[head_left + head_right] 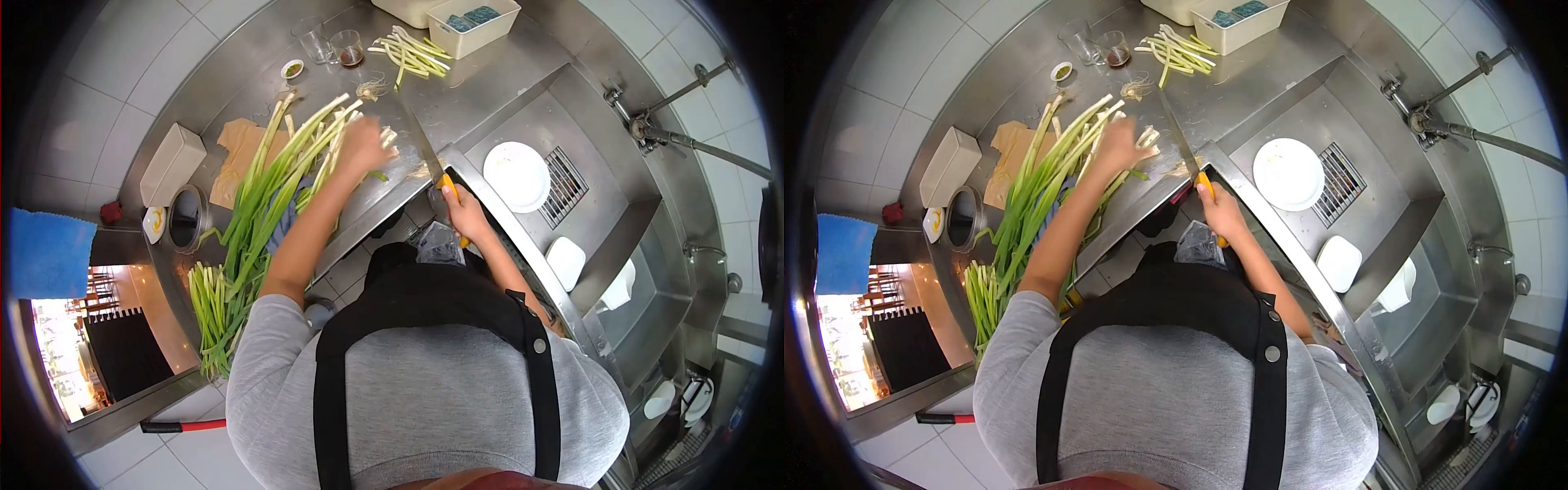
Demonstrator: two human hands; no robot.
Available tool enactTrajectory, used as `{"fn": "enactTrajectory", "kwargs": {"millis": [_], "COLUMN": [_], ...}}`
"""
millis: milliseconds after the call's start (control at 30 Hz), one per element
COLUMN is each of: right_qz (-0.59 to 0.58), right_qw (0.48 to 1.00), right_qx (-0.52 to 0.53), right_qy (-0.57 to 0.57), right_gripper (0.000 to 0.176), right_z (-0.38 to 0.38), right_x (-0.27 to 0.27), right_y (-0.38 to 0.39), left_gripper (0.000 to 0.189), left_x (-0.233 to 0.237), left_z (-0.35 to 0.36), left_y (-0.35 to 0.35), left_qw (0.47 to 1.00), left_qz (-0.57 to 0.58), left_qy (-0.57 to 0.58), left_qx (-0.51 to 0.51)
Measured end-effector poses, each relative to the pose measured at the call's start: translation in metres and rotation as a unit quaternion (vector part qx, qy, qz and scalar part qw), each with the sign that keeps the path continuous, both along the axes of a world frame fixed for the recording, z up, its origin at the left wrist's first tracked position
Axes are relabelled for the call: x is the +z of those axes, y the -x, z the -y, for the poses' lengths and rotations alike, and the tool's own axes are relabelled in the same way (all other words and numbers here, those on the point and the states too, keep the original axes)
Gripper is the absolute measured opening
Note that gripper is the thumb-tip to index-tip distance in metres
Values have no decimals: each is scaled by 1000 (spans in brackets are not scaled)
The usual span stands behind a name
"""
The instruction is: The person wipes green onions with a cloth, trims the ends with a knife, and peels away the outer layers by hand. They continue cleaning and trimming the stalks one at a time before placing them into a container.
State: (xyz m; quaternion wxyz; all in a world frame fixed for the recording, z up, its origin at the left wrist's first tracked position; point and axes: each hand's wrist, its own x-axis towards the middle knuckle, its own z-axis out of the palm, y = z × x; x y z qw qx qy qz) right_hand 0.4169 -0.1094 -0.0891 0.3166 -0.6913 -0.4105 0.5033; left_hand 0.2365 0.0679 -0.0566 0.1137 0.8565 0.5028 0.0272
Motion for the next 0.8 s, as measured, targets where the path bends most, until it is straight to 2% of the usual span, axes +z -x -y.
{"fn": "enactTrajectory", "kwargs": {"millis": [33, 100, 133, 200, 233, 300, 333, 400, 467, 567, 600, 633, 667, 700, 733, 767, 800], "right_qz": [1, -76, -74, -131, -130, -143, -141, -146, -125, -109, -121, -133, -135, -137, -138, -138, -135], "right_qw": [1000, 996, 996, 990, 990, 986, 985, 982, 984, 983, 982, 979, 979, 980, 979, 979, 980], "right_qx": [2, -23, -19, -36, -32, -52, -52, -74, -81, -107, -97, -104, -106, -107, -113, -114, -112], "right_qy": [1, -36, -36, -47, -46, -72, -86, -95, -103, -101, -109, -111, -107, -101, -96, -97, -89], "right_gripper": [40, 36, 36, 34, 34, 33, 34, 37, 40, 41, 39, 38, 38, 38, 38, 38, 38], "right_z": [0, -1, -1, 3, 4, 7, 9, 11, 13, 16, 17, 17, 18, 19, 18, 17, 18], "right_x": [-5, -18, -15, -5, 0, 12, 18, 24, 31, 33, 26, 21, 23, 20, 19, 17, 16], "right_y": [-1, -3, -5, -6, -7, -9, -11, -14, -18, -28, -35, -38, -39, -40, -41, -39, -38], "left_gripper": [90, 90, 90, 76, 76, 53, 53, 30, 19, 18, 15, 15, 15, 15, 13, 15, 20], "left_x": [-4, -46, -62, -79, -82, -85, -89, -93, -72, -26, -19, -11, 16, 21, 22, 38, 52], "left_z": [14, 28, 32, 38, 38, 40, 41, 36, 35, 16, 7, -6, -5, -13, -25, -28, -25], "left_y": [-11, -24, -30, -42, -47, -54, -58, -55, -41, 18, 50, 88, 126, 170, 223, 263, 298], "left_qw": [996, 968, 968, 915, 915, 912, 913, 909, 896, 883, 864, 854, 854, 827, 821, 793, 783], "left_qz": [-9, 160, 162, 337, 339, 379, 380, 396, 434, 466, 482, 487, 437, 403, 297, 319, 272], "left_qy": [89, 179, 178, 213, 211, 130, 125, 83, 81, -32, -131, -123, -214, -315, -405, -458, -468], "left_qx": [-27, -78, -75, -62, -58, -90, -78, -103, -45, 43, 66, 138, 184, 233, 271, 246, 308]}}
